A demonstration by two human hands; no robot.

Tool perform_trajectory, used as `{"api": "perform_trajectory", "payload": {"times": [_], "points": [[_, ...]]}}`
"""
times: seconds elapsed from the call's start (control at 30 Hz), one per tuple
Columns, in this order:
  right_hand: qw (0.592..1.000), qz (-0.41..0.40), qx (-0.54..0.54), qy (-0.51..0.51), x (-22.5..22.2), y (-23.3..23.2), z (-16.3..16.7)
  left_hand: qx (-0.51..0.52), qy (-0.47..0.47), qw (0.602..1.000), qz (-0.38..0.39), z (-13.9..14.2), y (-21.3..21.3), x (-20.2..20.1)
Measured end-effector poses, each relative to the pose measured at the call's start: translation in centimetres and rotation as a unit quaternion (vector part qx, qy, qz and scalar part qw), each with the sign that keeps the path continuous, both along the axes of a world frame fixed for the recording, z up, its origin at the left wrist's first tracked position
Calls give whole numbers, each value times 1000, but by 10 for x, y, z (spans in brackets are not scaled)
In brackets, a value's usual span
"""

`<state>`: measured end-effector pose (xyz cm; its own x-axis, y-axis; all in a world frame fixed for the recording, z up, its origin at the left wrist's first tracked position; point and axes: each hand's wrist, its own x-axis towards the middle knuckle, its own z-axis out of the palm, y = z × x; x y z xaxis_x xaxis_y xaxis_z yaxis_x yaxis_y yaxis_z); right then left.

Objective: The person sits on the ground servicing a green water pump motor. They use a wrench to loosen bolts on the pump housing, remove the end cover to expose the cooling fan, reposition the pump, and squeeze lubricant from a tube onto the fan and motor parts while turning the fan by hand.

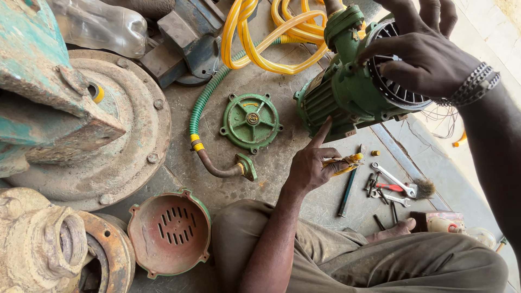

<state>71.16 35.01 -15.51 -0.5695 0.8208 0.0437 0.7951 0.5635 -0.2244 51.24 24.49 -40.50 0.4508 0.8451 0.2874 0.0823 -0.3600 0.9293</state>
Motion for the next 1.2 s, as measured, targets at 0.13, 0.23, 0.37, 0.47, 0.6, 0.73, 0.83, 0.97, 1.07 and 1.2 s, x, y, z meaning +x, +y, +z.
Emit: {"api": "perform_trajectory", "payload": {"times": [0.13, 0.23, 0.37, 0.47, 0.6, 0.73, 0.83, 0.97, 1.07, 1.2], "points": [[996, -14, -29, 88, 6, -21, 12, 10, -6, 1000, 7, 0, 0, 2], [997, -55, 28, 46, 5, -41, -1, 36, -13, 999, 14, 2, 0, 1], [994, -75, 78, 4, 9, -61, -17, 9, -5, 1000, 4, 4, 0, 1], [990, -103, 93, 4, 18, -76, -21, 6, -8, 1000, 1, 5, 1, 1], [981, -155, 117, 29, 21, -100, -37, 4, 0, 1000, 3, 5, 0, 1], [960, -186, 194, -85, 9, -120, -74, 9, -4, 1000, 5, 6, 0, 2], [936, -235, 214, -152, 2, -136, -99, -14, 5, 1000, -6, 7, 0, 4], [912, -285, 231, -181, 1, -149, -122, 6, 3, 1000, 3, 7, -1, 4], [913, -311, 221, -144, -3, -154, -134, 1, 2, 1000, -6, 9, -1, 5], [895, -364, 218, -139, -14, -166, -140, 2, 2, 1000, -10, 12, -1, 5]]}}
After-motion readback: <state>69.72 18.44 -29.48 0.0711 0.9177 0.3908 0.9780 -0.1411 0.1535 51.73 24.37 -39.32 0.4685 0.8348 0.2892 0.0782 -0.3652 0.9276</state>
